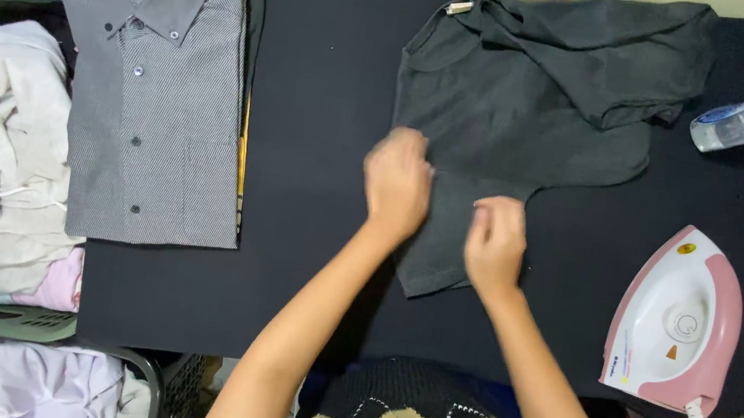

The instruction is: Ironing and folding a black t-shirt on a tabletop.

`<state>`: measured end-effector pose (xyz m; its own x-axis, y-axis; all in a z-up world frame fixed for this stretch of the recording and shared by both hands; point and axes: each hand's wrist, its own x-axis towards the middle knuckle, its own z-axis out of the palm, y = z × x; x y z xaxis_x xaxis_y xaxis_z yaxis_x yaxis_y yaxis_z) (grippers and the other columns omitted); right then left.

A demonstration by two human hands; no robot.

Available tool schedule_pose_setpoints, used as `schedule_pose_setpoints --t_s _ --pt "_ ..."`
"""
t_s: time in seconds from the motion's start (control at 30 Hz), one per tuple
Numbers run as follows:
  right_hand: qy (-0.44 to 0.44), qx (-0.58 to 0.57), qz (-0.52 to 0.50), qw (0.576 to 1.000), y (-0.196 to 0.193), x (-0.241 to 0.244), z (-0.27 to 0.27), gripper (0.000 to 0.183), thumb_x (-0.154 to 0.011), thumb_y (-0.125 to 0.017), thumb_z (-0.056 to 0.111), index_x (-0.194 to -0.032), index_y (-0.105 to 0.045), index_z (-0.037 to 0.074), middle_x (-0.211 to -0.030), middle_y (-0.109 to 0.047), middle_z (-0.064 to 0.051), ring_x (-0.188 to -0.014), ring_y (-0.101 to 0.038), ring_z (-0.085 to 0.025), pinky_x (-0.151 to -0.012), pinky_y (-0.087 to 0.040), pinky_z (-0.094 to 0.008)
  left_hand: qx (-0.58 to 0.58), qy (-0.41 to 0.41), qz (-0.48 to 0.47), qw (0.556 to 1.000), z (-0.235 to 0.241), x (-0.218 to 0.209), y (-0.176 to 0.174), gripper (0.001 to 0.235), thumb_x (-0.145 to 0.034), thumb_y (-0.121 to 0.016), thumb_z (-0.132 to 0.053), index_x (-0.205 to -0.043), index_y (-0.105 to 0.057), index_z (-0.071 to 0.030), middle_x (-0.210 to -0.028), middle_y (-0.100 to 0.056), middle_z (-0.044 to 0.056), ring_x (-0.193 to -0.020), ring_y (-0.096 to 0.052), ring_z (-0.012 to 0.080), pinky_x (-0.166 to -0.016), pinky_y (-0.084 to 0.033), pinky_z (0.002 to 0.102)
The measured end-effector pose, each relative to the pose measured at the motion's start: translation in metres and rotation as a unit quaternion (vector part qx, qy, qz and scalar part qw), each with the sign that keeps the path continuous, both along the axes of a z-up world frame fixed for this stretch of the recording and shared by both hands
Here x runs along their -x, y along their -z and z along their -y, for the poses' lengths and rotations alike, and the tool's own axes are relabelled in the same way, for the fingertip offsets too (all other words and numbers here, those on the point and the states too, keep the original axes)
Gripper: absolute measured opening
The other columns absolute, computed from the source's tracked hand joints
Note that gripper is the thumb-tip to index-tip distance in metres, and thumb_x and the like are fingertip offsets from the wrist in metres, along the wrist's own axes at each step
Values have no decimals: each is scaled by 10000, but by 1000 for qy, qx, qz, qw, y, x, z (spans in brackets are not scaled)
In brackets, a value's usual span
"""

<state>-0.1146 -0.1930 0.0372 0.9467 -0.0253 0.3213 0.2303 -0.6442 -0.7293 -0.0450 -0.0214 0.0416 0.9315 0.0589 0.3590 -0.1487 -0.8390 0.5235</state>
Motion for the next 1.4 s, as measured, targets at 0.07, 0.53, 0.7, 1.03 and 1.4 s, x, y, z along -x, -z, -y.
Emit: schedule_pose_setpoints --t_s 0.07,0.53,0.7,1.03,1.4 --pt "13 137 14 990 3 -13 32 155 -990 -598 38 -1129 -665 25 -1170 -629 -157 -1096 -619 -350 -953 -480 -452 -35 245 -45 968 10 26 4 702 -960 -628 -369 -1519 -447 15 -1637 -387 198 -1525 -372 356 -1224 -337 533" --pt "100 214 -94 967 37 55 84 193 -896 -740 168 -803 -589 91 -1024 -603 -117 -1020 -584 -307 -885 -431 -467 -106 458 -133 873 -12 70 12 952 -848 -606 -757 -1545 -411 -138 -1650 -321 141 -1560 -262 354 -1247 -224 597" --pt "84 135 -18 987 5 54 59 160 -940 -698 183 -999 -645 44 -1137 -622 -124 -1107 -579 -335 -982 -460 -467 -58 388 -154 907 28 83 82 486 -1195 -421 -465 -1574 -449 -161 -1589 -432 29 -1514 -393 209 -1304 -290 452" --pt "259 303 -80 914 -20 119 202 479 -936 -748 230 -1337 -624 -1 -1453 -559 -222 -1423 -448 -405 -1165 -355 -557 -155 384 -147 898 45 77 8 811 -955 -430 -664 -1584 -310 -166 -1677 -186 159 -1557 -150 362 -1224 -150 583" --pt "313 216 -240 893 -35 66 246 558 -834 -803 244 -1333 -655 44 -1152 -705 -301 -1038 -670 -497 -894 -520 -550 -88 319 -119 936 26 106 24 889 -979 -471 -595 -1579 -277 32 -1670 -246 219 -1563 -214 362 -1242 -180 546"
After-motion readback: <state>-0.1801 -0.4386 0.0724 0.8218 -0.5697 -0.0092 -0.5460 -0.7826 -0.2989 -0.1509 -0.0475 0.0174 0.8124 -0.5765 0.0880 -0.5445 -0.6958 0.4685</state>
